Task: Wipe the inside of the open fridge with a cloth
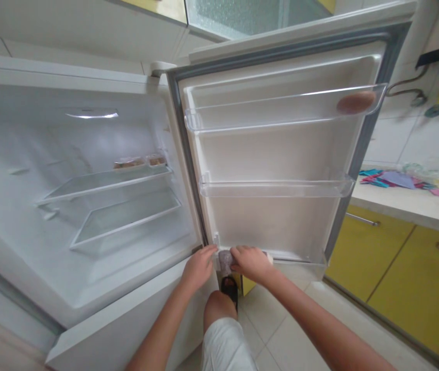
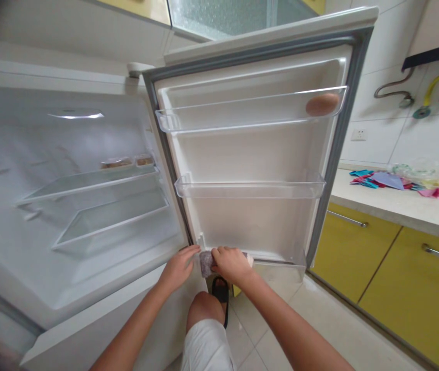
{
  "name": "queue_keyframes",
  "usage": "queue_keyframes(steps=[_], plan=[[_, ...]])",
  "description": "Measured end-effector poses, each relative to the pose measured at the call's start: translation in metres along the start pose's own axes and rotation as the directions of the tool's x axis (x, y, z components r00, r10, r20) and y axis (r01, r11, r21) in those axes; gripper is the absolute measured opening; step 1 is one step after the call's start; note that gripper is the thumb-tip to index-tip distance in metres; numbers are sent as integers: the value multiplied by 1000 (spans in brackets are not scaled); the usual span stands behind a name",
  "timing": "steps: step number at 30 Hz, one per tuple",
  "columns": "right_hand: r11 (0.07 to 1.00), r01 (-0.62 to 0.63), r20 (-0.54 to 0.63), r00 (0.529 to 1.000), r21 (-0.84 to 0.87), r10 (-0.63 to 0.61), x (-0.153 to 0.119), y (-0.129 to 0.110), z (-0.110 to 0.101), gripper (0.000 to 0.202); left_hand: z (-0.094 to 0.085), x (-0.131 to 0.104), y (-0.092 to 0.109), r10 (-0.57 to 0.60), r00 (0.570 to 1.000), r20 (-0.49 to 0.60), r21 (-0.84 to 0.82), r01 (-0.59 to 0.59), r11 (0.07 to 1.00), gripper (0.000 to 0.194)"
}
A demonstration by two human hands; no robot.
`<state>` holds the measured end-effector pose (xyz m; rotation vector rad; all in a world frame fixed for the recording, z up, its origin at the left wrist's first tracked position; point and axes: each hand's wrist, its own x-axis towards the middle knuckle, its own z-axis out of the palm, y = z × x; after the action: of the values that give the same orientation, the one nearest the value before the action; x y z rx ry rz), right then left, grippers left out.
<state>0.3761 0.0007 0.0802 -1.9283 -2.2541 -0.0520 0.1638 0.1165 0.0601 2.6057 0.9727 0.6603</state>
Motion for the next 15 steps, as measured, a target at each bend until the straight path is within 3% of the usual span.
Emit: queue_keyframes(steps=[3,6,9,12,15], plan=[[999,-48,7,999,-20,48,-30,34,-3,37,-2,-5,7,-6,999,44,64,4,998,35],[996,-81,0,997,-25,81,-70,82,-7,33,0,-6,14,-43,999,22,133,40,990,30],[989,-103,-14,994,109,105,-103,126,-11,36,4,-5,19,-68,998,-3,170,68,983,27],[943,-130,-42,988,306,150,-115,151,-17,41,7,-4,19,-88,996,-8,150,88,985,26],[904,-145,-101,974,402,201,-105,156,-26,45,8,-4,17,-101,995,5,114,100,988,25]])
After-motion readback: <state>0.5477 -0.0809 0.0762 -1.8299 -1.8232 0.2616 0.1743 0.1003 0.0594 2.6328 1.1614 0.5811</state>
